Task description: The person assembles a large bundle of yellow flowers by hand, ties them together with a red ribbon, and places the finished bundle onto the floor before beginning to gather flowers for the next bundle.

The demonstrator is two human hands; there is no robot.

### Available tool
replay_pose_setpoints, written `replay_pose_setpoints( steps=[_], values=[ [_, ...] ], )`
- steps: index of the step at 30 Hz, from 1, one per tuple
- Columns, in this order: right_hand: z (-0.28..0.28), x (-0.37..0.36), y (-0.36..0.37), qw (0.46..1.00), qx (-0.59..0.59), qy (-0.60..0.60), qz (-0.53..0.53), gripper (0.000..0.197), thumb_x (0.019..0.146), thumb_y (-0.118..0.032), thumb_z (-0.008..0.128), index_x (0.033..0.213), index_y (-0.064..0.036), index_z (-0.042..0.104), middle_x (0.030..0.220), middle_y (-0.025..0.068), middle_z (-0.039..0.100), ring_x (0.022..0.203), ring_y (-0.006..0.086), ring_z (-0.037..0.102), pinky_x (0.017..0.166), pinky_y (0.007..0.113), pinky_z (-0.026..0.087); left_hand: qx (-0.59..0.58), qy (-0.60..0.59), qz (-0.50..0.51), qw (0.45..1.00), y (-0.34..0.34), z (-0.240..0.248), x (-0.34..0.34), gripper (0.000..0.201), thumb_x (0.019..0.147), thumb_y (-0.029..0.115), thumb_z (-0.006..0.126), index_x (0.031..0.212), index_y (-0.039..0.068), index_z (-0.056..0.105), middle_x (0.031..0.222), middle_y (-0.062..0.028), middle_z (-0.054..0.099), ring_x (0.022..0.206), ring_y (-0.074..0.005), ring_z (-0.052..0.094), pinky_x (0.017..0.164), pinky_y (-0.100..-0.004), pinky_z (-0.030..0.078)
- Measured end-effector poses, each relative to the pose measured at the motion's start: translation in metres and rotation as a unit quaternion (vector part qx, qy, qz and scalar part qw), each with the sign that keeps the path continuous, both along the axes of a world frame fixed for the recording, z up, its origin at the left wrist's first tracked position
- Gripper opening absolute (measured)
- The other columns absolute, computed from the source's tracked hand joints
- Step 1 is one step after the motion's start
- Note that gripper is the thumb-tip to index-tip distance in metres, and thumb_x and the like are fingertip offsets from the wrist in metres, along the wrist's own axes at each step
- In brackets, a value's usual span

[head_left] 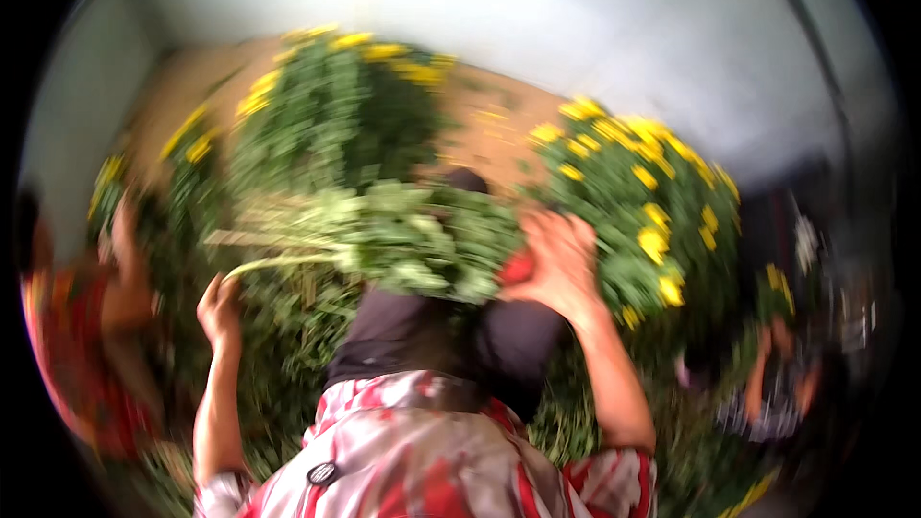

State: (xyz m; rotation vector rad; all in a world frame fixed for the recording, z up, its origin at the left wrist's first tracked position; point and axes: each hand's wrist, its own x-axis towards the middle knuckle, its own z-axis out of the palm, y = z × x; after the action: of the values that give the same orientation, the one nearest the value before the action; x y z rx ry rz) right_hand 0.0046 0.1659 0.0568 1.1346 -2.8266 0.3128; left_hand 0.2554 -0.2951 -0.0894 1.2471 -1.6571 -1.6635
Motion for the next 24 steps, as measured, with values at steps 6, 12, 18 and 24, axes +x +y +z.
replay_pose_setpoints(
  steps=[6, 12, 18, 24],
  values=[
    [-0.027, 0.007, 0.024, 0.999, 0.019, 0.050, 0.004, 0.093, 0.058, -0.041, 0.088, 0.136, -0.0096, 0.049, 0.114, 0.0094, 0.058, 0.113, 0.0242, 0.053, 0.106, 0.047, 0.028, 0.261, 0.346, -0.065, 0.899, -0.075, -0.006, -0.046, 0.014, 0.099, 0.024, 0.060, 0.094, 0.012, 0.056, 0.068, 0.0024, 0.040, 0.060, -0.0085, 0.036, 0.051, -0.0235, 0.029],
    [-0.054, 0.033, 0.029, 0.987, 0.023, 0.135, -0.086, 0.056, 0.074, -0.034, 0.077, 0.123, -0.0146, 0.057, 0.101, 0.0064, 0.059, 0.106, 0.0204, 0.054, 0.100, 0.047, 0.033, 0.065, 0.159, -0.181, 0.968, -0.091, 0.054, -0.167, 0.014, 0.099, 0.025, 0.059, 0.099, 0.011, 0.057, 0.078, -0.0002, 0.045, 0.067, -0.0125, 0.042, 0.058, -0.0293, 0.033],
    [0.002, 0.079, 0.106, 0.889, -0.035, 0.339, -0.304, 0.051, 0.078, -0.029, 0.074, 0.125, -0.0135, 0.060, 0.099, 0.0101, 0.061, 0.100, 0.0241, 0.057, 0.093, 0.048, 0.038, -0.033, -0.054, -0.280, 0.958, -0.059, 0.032, -0.270, 0.016, 0.099, 0.026, 0.058, 0.103, 0.011, 0.059, 0.088, -0.0028, 0.050, 0.075, -0.0165, 0.047, 0.065, -0.0352, 0.038],
    [0.026, 0.219, 0.267, 0.840, 0.095, 0.314, -0.431, 0.042, 0.073, -0.016, 0.071, 0.114, -0.0127, 0.060, 0.089, 0.0067, 0.059, 0.092, 0.0240, 0.059, 0.090, 0.043, 0.038, -0.090, -0.209, -0.303, 0.925, -0.005, -0.017, -0.312, 0.019, 0.099, 0.027, 0.058, 0.108, 0.011, 0.061, 0.098, -0.0054, 0.055, 0.082, -0.0205, 0.053, 0.072, -0.0411, 0.043]
  ],
)
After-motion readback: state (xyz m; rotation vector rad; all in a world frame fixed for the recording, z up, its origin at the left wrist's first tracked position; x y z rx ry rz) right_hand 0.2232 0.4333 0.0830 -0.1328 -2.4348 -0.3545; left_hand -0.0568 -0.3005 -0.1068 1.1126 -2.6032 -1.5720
